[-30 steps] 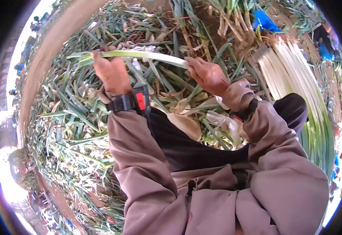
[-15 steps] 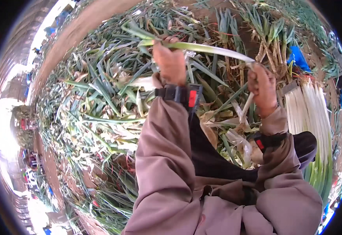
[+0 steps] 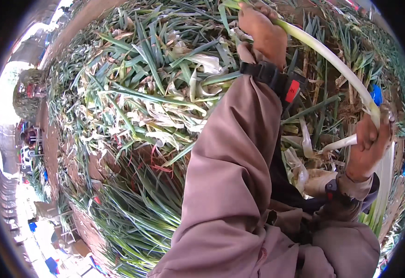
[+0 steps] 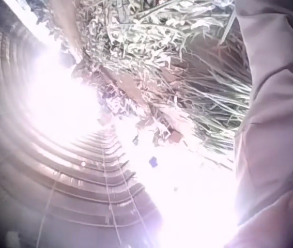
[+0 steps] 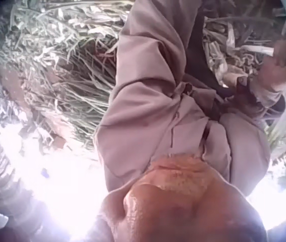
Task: Stripping the outer leaves of harvested leeks to prepare them for packing.
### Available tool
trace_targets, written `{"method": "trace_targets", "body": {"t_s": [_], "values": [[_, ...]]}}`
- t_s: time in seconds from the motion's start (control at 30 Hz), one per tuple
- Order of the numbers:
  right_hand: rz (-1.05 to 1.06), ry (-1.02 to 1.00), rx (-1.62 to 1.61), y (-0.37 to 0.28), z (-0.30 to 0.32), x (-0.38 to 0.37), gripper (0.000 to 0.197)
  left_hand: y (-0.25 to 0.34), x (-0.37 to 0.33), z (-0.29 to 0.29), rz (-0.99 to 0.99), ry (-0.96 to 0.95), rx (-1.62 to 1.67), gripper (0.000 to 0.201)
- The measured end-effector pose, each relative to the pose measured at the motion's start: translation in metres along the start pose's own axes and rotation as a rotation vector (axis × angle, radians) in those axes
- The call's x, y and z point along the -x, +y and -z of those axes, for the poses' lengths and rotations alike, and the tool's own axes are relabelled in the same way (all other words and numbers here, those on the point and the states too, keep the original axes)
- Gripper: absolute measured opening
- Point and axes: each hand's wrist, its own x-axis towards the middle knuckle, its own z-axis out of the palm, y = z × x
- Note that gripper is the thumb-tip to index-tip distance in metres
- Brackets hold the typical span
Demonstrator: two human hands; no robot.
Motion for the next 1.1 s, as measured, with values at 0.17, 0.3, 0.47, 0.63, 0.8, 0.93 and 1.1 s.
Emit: {"method": "trace_targets", "body": {"t_s": [0.17,0.3,0.47,0.63,0.8,0.93,1.1], "values": [[0.158,-0.371,-0.307,-0.063,0.079,-0.02,0.03,0.108,-0.007,0.011,-0.072,-0.112,-0.235,0.018],[0.329,0.174,0.459,-0.062,0.138,-0.079,0.043,0.215,0.018,0.056,-0.219,-0.045,-0.508,0.019],[0.175,-0.316,0.81,0.045,0.008,-0.167,0.035,0.291,0.079,0.141,-0.316,0.179,-0.857,0.021],[0.119,-0.62,0.852,0.095,-0.025,-0.254,0.03,0.238,0.159,0.241,-0.146,0.477,-1.046,0.024],[-0.093,-0.246,0.803,0.195,0.151,-0.301,0.031,0.188,0.228,0.313,0.081,0.691,-1.215,0.027],[-0.358,0.205,1.013,0.262,0.351,-0.251,0.031,0.123,0.238,0.368,0.337,0.717,-1.264,0.029],[-0.466,-0.014,1.359,0.386,0.41,-0.207,0.037,0.108,0.227,0.391,0.46,0.814,-1.425,0.033]]}}
